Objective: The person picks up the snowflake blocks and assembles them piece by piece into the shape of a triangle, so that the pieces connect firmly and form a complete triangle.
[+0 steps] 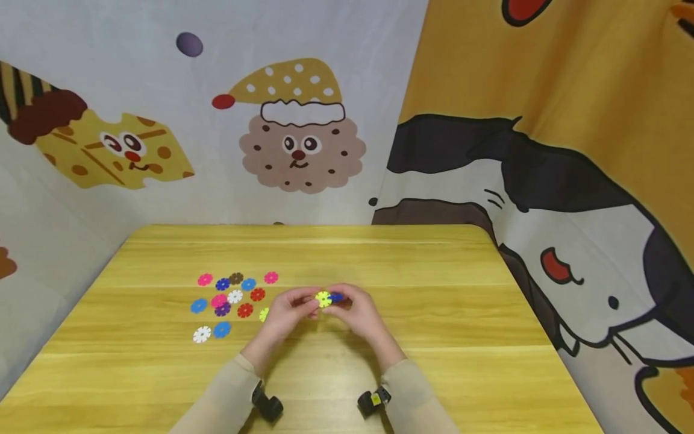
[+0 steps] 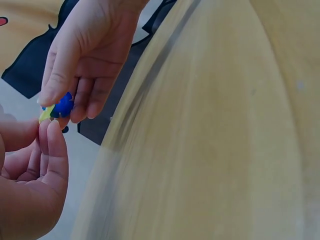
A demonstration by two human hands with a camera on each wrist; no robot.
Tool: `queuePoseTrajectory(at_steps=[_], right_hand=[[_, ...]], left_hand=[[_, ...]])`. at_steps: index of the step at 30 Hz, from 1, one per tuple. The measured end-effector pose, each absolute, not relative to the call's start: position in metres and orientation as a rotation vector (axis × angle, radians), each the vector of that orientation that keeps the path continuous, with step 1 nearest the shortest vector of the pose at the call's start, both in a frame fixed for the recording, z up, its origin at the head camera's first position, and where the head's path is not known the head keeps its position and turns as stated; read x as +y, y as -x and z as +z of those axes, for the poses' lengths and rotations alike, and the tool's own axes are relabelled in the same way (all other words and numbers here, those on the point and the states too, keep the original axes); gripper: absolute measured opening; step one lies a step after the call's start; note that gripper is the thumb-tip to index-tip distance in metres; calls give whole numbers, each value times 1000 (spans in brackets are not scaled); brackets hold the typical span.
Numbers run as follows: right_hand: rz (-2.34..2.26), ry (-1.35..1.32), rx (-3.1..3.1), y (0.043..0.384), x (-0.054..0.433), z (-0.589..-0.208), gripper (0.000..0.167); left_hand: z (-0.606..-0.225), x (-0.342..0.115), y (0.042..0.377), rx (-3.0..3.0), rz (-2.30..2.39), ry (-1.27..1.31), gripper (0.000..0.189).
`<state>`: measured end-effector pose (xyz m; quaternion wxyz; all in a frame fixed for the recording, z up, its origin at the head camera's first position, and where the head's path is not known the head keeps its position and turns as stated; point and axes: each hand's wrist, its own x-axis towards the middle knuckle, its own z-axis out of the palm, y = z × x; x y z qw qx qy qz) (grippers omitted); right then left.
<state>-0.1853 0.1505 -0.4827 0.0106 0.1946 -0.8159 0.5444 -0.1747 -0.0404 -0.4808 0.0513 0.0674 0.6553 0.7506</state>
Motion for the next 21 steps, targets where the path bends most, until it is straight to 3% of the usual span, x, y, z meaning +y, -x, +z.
queuePoseTrajectory(at_steps=[7,21], right_hand=[[1698,-569,-2574,187,148,-483,29],[1713,-558,-2580,188,153,-486,28]], left_hand=[[-477,-50,171,2170,2141,-230,33],[-475,-135,166,2750,1533,-232,36]])
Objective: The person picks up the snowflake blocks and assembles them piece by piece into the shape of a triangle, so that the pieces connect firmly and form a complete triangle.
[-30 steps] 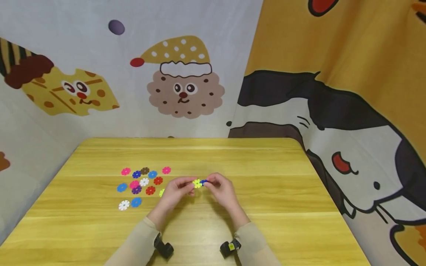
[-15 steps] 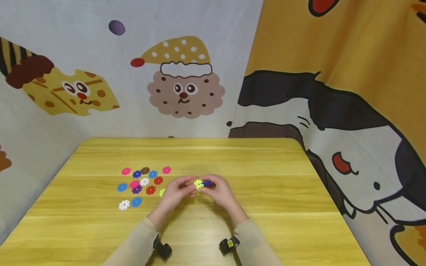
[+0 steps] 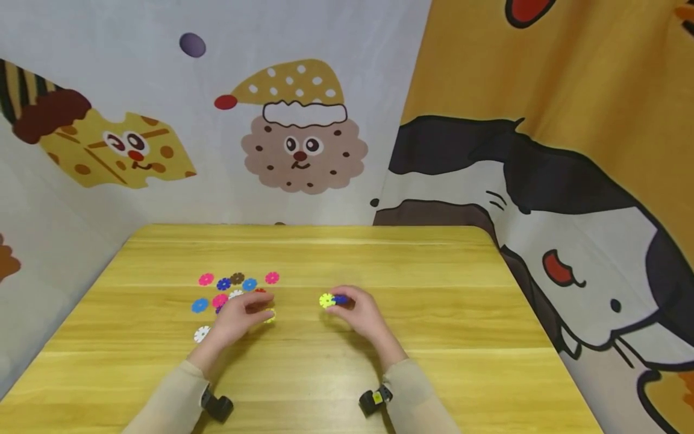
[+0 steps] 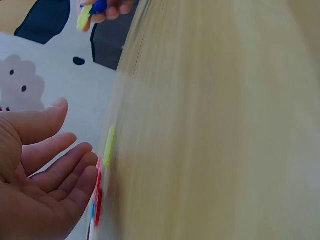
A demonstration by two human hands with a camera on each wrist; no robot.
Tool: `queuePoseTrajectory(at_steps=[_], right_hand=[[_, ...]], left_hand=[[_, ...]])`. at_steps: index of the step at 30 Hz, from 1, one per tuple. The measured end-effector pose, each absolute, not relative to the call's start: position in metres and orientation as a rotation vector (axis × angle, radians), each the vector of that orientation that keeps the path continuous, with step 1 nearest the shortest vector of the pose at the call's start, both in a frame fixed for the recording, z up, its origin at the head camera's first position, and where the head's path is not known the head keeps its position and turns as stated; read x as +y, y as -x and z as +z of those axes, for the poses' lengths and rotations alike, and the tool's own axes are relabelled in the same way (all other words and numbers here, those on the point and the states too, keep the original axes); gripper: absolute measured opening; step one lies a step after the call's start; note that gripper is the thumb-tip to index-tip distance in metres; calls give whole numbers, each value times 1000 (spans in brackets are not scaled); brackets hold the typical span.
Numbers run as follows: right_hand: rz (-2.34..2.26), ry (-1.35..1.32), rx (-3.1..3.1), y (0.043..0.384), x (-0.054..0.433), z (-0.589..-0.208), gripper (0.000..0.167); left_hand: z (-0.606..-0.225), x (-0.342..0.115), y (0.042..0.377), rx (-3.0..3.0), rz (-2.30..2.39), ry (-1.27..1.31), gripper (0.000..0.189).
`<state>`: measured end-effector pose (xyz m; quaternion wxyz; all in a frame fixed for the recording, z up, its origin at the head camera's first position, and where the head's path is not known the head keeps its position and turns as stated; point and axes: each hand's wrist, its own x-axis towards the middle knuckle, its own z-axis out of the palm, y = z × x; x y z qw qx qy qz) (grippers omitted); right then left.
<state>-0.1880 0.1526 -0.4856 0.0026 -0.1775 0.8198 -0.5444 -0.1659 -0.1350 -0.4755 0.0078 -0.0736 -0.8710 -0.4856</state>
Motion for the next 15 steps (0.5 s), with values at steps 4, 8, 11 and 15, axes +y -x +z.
queuePoseTrajectory(at_steps=[4,8,11,15], right_hand=[[-1706,528,2556,187,154,-486,28],[-1716,510,2538,187,155,-486,29],[-1732,506,2530,186,156,-486,29],[-1733,494,2524,187,157,-486,29]], left_hand=[[-476,-151,163,-2744,-1526,225,38],[-478,-169,163,-2738,-1524,227,38],[-480,-181,163,-2745,-1515,212,39],[-482,-190,163,-2764,-1511,156,40]])
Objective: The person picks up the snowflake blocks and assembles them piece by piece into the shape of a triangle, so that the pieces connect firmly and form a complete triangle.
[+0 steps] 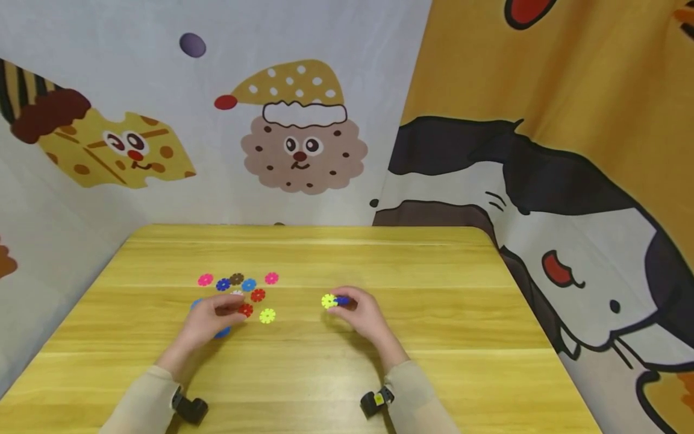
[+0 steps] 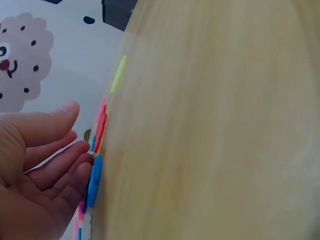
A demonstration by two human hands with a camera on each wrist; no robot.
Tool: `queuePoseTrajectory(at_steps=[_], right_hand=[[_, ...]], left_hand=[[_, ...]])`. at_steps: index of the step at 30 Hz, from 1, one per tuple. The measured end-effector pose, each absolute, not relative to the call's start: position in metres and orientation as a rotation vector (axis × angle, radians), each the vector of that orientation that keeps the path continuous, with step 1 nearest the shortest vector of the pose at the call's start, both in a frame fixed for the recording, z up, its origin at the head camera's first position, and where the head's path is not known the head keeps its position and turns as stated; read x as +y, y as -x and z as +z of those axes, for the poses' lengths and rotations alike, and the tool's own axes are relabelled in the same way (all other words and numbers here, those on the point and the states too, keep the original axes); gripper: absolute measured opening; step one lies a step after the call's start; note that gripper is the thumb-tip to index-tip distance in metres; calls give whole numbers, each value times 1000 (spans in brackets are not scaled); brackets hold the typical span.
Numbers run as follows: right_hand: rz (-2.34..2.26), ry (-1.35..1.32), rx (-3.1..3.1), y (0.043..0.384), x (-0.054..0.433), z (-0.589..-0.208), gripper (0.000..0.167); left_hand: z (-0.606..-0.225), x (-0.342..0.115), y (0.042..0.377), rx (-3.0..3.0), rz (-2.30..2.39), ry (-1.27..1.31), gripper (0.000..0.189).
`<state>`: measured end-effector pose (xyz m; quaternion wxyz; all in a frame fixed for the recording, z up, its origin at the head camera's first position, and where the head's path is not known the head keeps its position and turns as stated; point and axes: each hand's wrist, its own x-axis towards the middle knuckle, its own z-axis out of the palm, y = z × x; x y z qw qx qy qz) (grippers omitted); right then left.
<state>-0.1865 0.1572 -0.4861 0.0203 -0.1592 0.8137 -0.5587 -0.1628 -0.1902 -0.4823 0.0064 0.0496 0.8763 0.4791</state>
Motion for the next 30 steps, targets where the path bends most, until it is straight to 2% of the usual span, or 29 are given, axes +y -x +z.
queuePoseTrajectory(at_steps=[15,30], right_hand=[[-1744,483,2493,185,157,-485,28],[-1759,492,2491,183,153,-481,28]], left_hand=[[-493,-191,173,2969,1227,-400,31],[-487,-185,175,2944,1233,-378,28]])
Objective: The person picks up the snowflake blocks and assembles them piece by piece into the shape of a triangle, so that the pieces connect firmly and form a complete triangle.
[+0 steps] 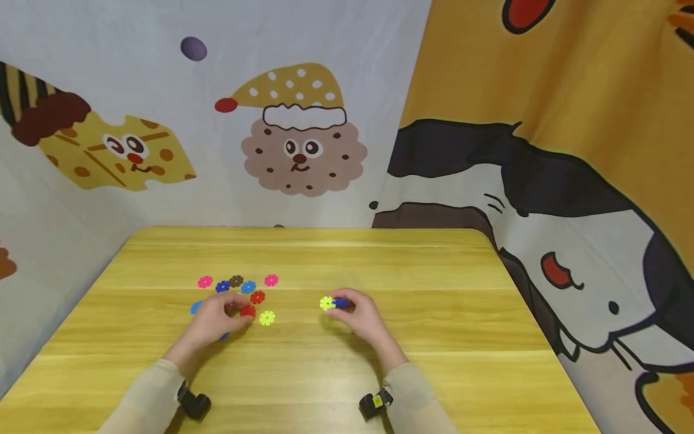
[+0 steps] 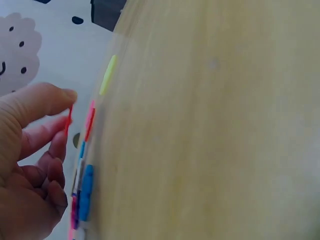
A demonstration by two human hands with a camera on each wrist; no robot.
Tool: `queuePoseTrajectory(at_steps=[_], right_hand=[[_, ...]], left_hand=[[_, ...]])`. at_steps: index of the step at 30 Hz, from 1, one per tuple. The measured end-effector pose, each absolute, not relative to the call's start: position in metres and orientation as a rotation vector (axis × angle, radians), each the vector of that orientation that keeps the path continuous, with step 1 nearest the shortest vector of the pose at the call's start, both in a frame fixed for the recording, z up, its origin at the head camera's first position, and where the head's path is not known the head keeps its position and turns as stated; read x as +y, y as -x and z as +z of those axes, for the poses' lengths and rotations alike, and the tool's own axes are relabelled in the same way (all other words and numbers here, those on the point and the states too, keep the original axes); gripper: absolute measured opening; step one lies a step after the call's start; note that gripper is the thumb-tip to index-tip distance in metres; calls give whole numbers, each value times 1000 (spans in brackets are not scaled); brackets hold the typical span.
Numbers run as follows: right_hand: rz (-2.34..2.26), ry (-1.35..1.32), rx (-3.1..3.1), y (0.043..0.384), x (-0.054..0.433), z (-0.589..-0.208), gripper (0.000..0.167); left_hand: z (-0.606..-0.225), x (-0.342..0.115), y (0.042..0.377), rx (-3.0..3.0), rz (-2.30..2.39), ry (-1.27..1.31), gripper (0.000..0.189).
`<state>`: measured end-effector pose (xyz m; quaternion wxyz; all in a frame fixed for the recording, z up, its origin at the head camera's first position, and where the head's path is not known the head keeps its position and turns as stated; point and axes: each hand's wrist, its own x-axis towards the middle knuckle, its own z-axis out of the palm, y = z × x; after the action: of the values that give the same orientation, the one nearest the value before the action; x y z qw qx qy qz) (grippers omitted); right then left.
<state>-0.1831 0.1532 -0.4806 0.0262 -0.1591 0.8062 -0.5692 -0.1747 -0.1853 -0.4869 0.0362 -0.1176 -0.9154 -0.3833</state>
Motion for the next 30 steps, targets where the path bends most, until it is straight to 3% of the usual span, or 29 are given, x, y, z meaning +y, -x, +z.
queuePoseTrajectory(at_steps=[13,30], right_hand=[[-1755,503,2475,185,147,-486,29],[-1750,497,2484,184,144,-484,26]], left_hand=[[-464,-139,176,-2720,-1476,522,26],[-465,-78,177,-2517,-1714,633,31]])
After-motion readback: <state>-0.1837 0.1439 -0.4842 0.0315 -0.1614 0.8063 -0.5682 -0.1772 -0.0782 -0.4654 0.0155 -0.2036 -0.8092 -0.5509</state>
